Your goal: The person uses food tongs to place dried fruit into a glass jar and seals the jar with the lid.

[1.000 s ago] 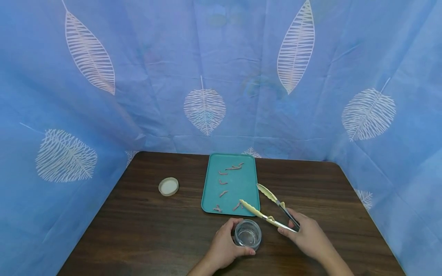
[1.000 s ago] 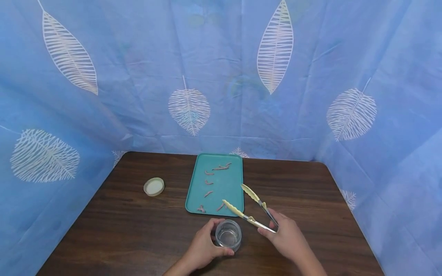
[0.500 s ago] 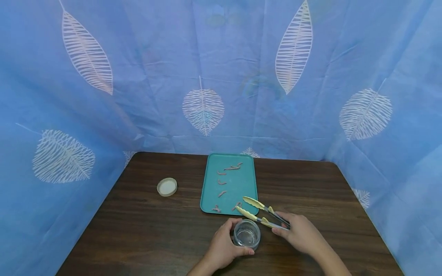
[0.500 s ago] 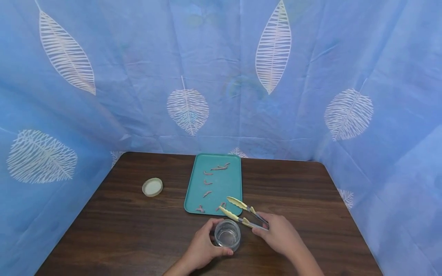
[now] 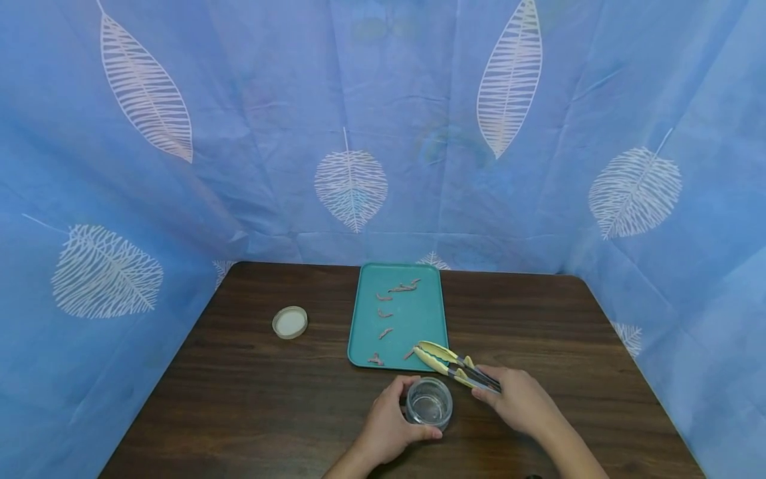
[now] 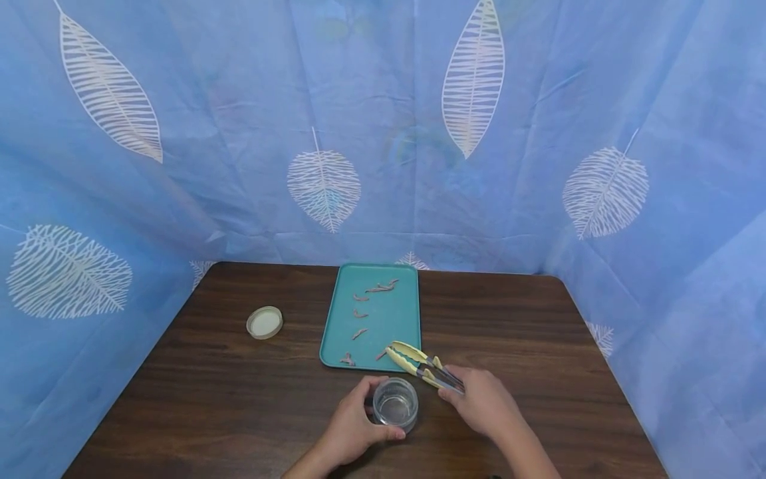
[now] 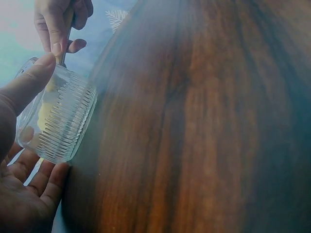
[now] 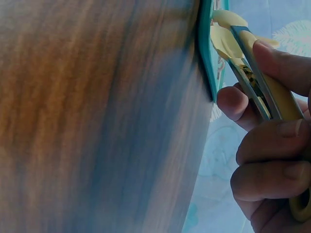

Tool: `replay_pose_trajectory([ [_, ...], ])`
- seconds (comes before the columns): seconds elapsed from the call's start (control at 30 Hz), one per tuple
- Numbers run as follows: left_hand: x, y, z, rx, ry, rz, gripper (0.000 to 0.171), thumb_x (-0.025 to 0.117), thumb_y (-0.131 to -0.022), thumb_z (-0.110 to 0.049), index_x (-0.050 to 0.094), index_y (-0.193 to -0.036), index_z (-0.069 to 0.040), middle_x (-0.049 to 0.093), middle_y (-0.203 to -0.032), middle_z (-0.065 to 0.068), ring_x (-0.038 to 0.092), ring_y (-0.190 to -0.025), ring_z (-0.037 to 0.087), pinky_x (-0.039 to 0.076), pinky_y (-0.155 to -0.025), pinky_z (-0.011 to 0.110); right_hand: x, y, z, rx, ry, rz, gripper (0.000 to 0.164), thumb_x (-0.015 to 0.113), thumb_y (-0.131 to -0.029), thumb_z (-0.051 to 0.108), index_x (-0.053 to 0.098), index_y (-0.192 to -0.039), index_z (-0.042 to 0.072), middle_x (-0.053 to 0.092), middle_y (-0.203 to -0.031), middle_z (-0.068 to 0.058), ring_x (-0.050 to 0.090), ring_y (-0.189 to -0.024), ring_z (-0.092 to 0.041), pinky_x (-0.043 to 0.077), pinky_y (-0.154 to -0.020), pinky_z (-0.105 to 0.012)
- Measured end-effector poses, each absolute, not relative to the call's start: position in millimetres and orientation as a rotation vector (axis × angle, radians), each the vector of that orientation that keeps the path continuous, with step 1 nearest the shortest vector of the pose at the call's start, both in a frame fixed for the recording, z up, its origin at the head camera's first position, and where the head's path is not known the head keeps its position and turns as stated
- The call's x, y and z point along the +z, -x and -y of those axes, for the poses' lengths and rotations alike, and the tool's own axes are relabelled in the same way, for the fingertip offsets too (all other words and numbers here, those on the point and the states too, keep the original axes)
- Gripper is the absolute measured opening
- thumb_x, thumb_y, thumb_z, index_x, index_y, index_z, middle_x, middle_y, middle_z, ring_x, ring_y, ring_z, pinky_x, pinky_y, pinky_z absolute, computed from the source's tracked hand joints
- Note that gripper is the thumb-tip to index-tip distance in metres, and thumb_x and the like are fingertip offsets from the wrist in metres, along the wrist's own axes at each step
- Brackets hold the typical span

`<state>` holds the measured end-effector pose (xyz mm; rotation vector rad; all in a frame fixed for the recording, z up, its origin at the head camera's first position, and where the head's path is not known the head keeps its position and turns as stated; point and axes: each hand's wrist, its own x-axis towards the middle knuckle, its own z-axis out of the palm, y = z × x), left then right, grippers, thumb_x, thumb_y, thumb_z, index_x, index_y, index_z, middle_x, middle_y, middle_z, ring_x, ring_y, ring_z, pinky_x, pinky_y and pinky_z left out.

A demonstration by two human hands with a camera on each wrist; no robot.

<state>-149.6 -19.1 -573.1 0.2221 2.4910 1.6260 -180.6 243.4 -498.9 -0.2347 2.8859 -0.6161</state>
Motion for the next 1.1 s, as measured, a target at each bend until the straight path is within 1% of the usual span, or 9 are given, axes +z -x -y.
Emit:
replay_pose_trajectory([
  [0.1, -572, 150, 19, 1.624, -0.22, -2.488, 0.089, 0.105, -0.07, -0.036, 0.06, -0.145, -0.024, 0.069, -0.131, -0.004, 0.064, -0.122, 0.016, 0.058, -0.095, 0.024, -501, 180, -245, -0.609, 0.251, -2.902, 0.058, 0.08, -0.098, 0.04, 0.069, -0.145, 0.008, 0.079, -0.126, -0.016, 0.063, -0.089, -0.017, 0.057, -0.082, -0.048],
  [0.23, -571, 151, 19, 1.627, -0.222, -2.475, 0.089, 0.105, -0.07, -0.036, 0.06, -0.146, -0.024, 0.068, -0.131, -0.002, 0.064, -0.122, 0.017, 0.059, -0.096, 0.024, -504, 179, -248, -0.611, 0.253, -2.915, 0.057, 0.079, -0.098, 0.039, 0.069, -0.145, 0.007, 0.079, -0.127, -0.019, 0.068, -0.095, -0.021, 0.059, -0.086, -0.053],
  [0.3, -571, 151, 18, 1.641, -0.223, -2.463, 0.089, 0.105, -0.07, -0.035, 0.059, -0.146, -0.023, 0.068, -0.131, -0.001, 0.064, -0.122, 0.018, 0.059, -0.096, 0.023, -504, 177, -249, -0.615, 0.255, -2.919, 0.058, 0.079, -0.099, 0.04, 0.069, -0.145, 0.007, 0.078, -0.129, -0.02, 0.073, -0.104, -0.027, 0.06, -0.091, -0.059],
  [0.4, -571, 151, 18, 1.657, -0.225, -2.455, 0.089, 0.105, -0.07, -0.034, 0.059, -0.146, -0.022, 0.068, -0.132, -0.001, 0.064, -0.123, 0.018, 0.059, -0.096, 0.022, -502, 174, -251, -0.632, 0.25, -2.918, 0.058, 0.078, -0.1, 0.041, 0.068, -0.146, 0.008, 0.077, -0.132, -0.021, 0.074, -0.116, -0.036, 0.058, -0.097, -0.065],
  [0.5, -571, 150, 18, 1.661, -0.233, -2.458, 0.088, 0.105, -0.07, -0.033, 0.06, -0.145, -0.021, 0.069, -0.133, 0.0, 0.064, -0.123, 0.019, 0.06, -0.096, 0.023, -499, 171, -253, -0.652, 0.236, -2.909, 0.059, 0.077, -0.1, 0.043, 0.067, -0.147, 0.008, 0.076, -0.133, -0.021, 0.074, -0.118, -0.036, 0.058, -0.098, -0.065],
  [0.6, -570, 148, 19, 1.665, -0.244, -2.459, 0.088, 0.104, -0.071, -0.033, 0.059, -0.145, -0.02, 0.069, -0.133, 0.001, 0.064, -0.122, 0.019, 0.06, -0.096, 0.024, -496, 168, -255, -0.67, 0.208, -2.889, 0.061, 0.076, -0.1, 0.045, 0.066, -0.149, 0.008, 0.076, -0.133, -0.02, 0.074, -0.115, -0.032, 0.059, -0.096, -0.063],
  [0.83, -571, 146, 21, 1.692, -0.246, -2.45, 0.087, 0.105, -0.071, -0.031, 0.059, -0.145, -0.02, 0.069, -0.133, 0.001, 0.065, -0.122, 0.019, 0.06, -0.094, 0.025, -483, 158, -263, -0.652, 0.196, -2.884, 0.062, 0.076, -0.1, 0.046, 0.065, -0.15, 0.01, 0.078, -0.131, -0.018, 0.075, -0.118, -0.035, 0.06, -0.095, -0.062],
  [1.03, -572, 146, 21, 1.71, -0.251, -2.442, 0.087, 0.105, -0.071, -0.029, 0.06, -0.144, -0.02, 0.069, -0.133, 0.001, 0.064, -0.122, 0.02, 0.06, -0.093, 0.025, -472, 147, -268, -0.664, 0.193, -2.87, 0.064, 0.076, -0.099, 0.049, 0.065, -0.15, 0.011, 0.08, -0.129, -0.012, 0.076, -0.118, -0.034, 0.061, -0.094, -0.06],
  [1.1, -572, 145, 21, 1.711, -0.252, -2.443, 0.087, 0.105, -0.071, -0.029, 0.06, -0.144, -0.021, 0.069, -0.132, 0.001, 0.064, -0.122, 0.02, 0.06, -0.093, 0.025, -468, 144, -270, -0.665, 0.175, -2.864, 0.065, 0.076, -0.099, 0.049, 0.065, -0.151, 0.013, 0.081, -0.125, -0.008, 0.076, -0.114, -0.03, 0.062, -0.092, -0.057],
])
